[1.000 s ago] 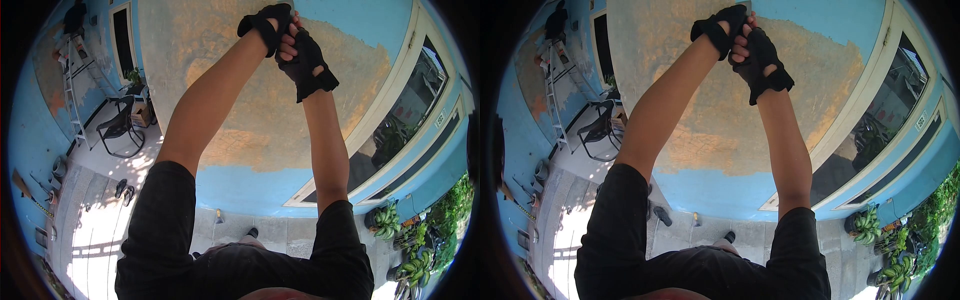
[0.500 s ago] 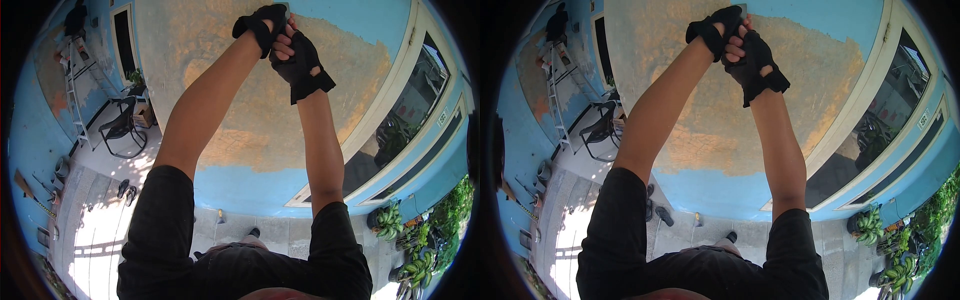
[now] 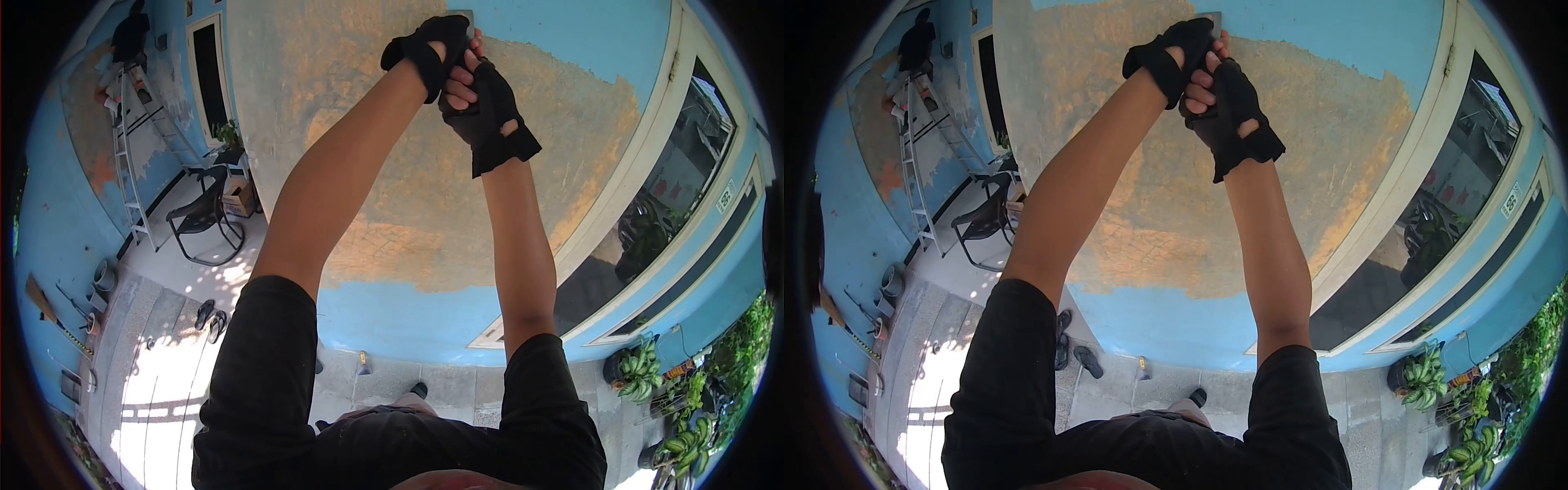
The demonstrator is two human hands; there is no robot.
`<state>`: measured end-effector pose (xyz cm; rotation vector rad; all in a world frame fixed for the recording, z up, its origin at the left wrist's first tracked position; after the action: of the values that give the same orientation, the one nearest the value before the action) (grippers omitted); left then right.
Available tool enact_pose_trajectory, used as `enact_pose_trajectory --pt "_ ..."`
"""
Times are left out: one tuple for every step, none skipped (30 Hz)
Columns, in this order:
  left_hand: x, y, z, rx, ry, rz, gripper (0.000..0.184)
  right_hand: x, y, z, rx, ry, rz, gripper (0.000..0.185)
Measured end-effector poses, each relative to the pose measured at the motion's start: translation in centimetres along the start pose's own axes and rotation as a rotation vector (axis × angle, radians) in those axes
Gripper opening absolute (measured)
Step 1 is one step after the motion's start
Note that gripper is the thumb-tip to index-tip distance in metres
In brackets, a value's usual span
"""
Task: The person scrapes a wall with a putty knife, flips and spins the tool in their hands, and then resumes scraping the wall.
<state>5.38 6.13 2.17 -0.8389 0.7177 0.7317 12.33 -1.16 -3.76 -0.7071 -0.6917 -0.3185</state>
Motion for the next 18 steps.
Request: enact_pose_trajectory --pt "-0.2 -0.1 0.2 0.012 -0.026 -0.02 0.032 0.4 -0.3 0.4 0.033 -0.005 0.027 0.013" --pt "-0.1 -0.1 0.3 0.014 -0.024 -0.023 0.032 0.7 -0.6 0.6 0.063 -0.009 0.052 0.014" --pt "-0.2 0.0 0.3 0.016 0.004 -0.054 0.033 0.7 -0.8 0.3 0.061 -0.007 0.051 0.014" --pt "0.1 0.1 0.0 0.012 0.038 -0.086 0.033 0.0 -0.8 -0.3 0.022 -0.012 0.051 0.013" --pt "0.3 0.1 -0.3 0.011 0.041 -0.085 0.033 -0.4 -0.9 -0.7 -0.012 -0.016 0.05 0.013" --pt "0.6 0.2 -0.3 -0.005 0.061 -0.061 0.034 -0.4 -0.7 -0.7 -0.008 -0.013 0.052 0.013" --pt "0.6 0.2 -0.3 -0.023 0.077 -0.038 0.035 -0.4 -0.3 -0.7 -0.006 -0.018 0.065 0.013" --pt "0.3 0.2 -0.2 -0.023 -0.003 0.064 0.037 -0.3 -0.1 -0.4 -0.003 -0.02 0.076 0.013" --pt "-0.1 0.1 -0.2 -0.021 -0.003 0.067 0.037 -0.4 -0.4 -0.2 -0.002 -0.017 0.077 0.013" --pt "0.1 0.3 -0.5 -0.032 0.013 0.094 0.036 -0.7 -0.5 -0.3 -0.011 0.005 0.096 0.013" --pt "0.3 0.5 -0.8 -0.044 0.027 0.12 0.036 -0.9 -0.6 -0.5 -0.019 0.024 0.112 0.013" --pt "0.6 0.8 -0.8 -0.046 0.032 0.118 0.036 -1.4 -0.6 -0.6 -0.024 0.023 0.113 0.013" --pt "1.1 0.9 -0.7 -0.013 0.086 0.021 0.035 -1.8 -0.6 -0.8 -0.028 0.035 0.114 0.014" --pt "1.3 0.9 -0.6 0.022 0.137 -0.071 0.034 -2.0 -0.6 -0.8 -0.028 0.051 0.116 0.014" --pt "0.7 0.7 -0.6 0.024 0.129 -0.063 0.034 -1.8 -0.5 -0.3 -0.018 0.055 0.117 0.014" --pt "-0.3 0.6 -0.5 -0.013 0.066 0.089 0.034 -1.3 -0.6 0.4 0.018 0.059 0.111 0.014" --pt "-0.8 0.4 -0.5 -0.05 0.012 0.238 0.034 -1.0 -0.4 0.7 0.043 0.064 0.107 0.014" --pt "-0.8 0.3 -0.5 -0.045 0.019 0.236 0.034 -0.9 -0.8 0.5 0.035 0.068 0.107 0.014"
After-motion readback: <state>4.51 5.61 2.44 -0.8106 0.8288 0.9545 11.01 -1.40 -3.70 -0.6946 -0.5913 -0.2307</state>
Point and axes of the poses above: each hand's wrist, its own z-axis towards the middle knuckle, its own y-axis out of the back of the hand, x = y × z, the point moved 5 cm from there along z, towards the middle knuckle, and after that the axes turned 9 degrees about -z, right-handed, at the moved point
